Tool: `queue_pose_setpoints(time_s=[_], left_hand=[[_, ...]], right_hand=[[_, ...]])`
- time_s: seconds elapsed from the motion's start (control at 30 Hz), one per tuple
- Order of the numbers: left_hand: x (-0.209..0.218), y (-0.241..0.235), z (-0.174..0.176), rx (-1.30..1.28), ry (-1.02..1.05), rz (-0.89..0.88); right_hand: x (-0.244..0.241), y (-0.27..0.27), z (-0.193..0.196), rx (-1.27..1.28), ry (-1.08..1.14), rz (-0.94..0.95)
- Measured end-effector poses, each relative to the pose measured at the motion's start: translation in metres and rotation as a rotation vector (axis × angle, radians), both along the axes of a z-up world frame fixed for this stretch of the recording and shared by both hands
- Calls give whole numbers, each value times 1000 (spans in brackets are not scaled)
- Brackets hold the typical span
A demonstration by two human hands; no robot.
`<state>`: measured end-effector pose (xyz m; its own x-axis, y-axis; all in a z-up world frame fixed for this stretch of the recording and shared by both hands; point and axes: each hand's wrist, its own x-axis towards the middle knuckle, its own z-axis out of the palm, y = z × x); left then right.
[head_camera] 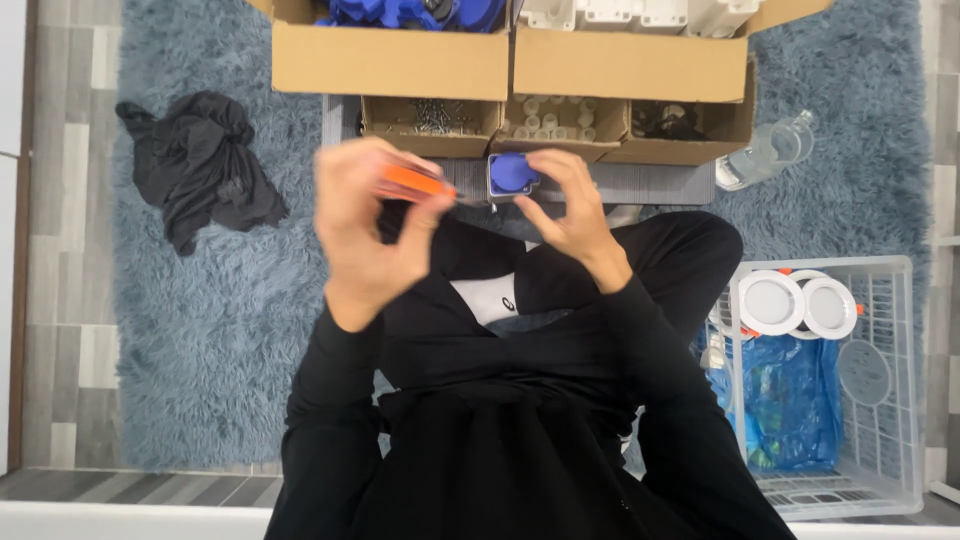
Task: Assembling electrical socket components by hand and using a screwdriver to fasten parts.
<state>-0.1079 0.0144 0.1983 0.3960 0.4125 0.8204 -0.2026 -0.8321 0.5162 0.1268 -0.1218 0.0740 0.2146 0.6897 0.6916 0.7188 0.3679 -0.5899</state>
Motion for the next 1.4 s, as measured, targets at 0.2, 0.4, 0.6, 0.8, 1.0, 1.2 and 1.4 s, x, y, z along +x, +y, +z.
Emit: queue_pose_setpoints(time_s=[0.2, 0.4, 0.6, 0.8, 1.0, 1.2, 1.4], left_hand=[[-12, 0, 10, -276, -72, -130], [2, 9, -9, -329, -51, -168], [19, 10, -19, -311, 16, -183], [28, 8, -10, -301, 87, -163], [30, 1, 0, -250, 157, -152], [43, 10, -1, -82, 83, -197], [45, 6, 28, -332, 100, -228]], right_hand=[[6, -2, -29, -136, -72, -74], [9, 2, -43, -115, -4, -36], [12, 0, -47, -123, 6, -51], [12, 0, -58, -125, 19, -77], [9, 1, -53, -99, 50, -66], [11, 10, -61, 37, 42, -69], [9, 1, -52, -102, 33, -64]])
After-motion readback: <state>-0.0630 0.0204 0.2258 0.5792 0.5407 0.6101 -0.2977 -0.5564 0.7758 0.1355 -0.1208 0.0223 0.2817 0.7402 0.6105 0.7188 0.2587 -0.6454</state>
